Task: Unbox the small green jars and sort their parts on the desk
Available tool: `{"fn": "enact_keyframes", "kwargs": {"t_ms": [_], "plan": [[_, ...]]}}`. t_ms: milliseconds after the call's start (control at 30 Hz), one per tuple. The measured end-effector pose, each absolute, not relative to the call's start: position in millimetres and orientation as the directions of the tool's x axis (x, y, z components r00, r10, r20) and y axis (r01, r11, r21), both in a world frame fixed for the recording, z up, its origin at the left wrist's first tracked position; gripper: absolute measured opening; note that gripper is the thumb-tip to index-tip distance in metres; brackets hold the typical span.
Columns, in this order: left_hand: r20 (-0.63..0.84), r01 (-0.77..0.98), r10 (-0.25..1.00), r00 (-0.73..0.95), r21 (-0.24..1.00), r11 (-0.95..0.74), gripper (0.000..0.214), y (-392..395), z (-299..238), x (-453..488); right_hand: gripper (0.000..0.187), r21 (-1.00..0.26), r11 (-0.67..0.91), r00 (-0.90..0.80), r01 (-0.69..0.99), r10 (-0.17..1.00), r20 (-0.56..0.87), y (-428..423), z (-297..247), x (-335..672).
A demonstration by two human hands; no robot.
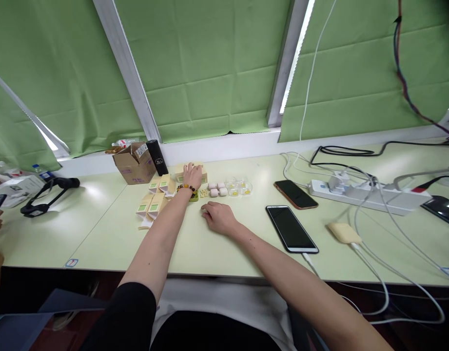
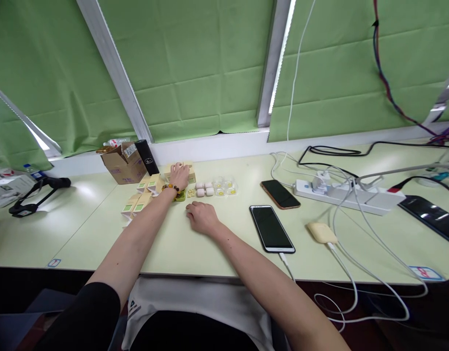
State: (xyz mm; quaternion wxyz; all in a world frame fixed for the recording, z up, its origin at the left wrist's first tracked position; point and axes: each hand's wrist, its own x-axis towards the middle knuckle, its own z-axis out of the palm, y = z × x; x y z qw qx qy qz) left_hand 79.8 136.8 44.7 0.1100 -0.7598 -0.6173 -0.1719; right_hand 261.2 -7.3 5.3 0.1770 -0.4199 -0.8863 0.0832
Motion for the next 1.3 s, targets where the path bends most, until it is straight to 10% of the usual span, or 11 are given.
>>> {"fn": "enact_keyframes", "kwargs": {"t_ms": [167,367,500,633,1067,1300], "plan": [[0.481,0.89,0.871,0.102,0.346,-0.295,0.038,131.5,58.8,76.8,0.033,-0.38,0.599,-0.532,0.705,0.8,0.276,-7.9,5.9,263.2],[0.394,0.383,0.918,0.049,0.841,-0.382,0.041,85.3,78.5,62.4,0.026,-0.689,0.485,-0.313,0.539,0.875,0.371,8.5,-2.8,266.5],[0.411,0.204,0.897,0.165,0.875,-0.438,0.045,25.7,75.4,52.1,0.027,-0.976,0.215,-0.243,0.031,0.949,0.201,23.0,-5.3,268.7],[0.391,0.117,0.9,0.192,0.901,-0.417,0.058,-14.2,55.0,53.1,0.045,-0.939,-0.074,-0.479,-0.337,0.872,0.103,22.1,-2.0,270.7],[0.426,0.05,0.883,0.197,0.895,-0.443,0.053,-31.0,20.7,60.6,0.053,-0.948,-0.082,-0.552,-0.307,0.827,0.107,15.1,1.5,270.7],[0.55,0.46,0.835,0.002,0.741,-0.489,0.026,-34.5,20.7,59.3,0.06,-0.976,0.112,-0.543,-0.185,0.816,0.196,21.1,-1.2,275.7]]}}
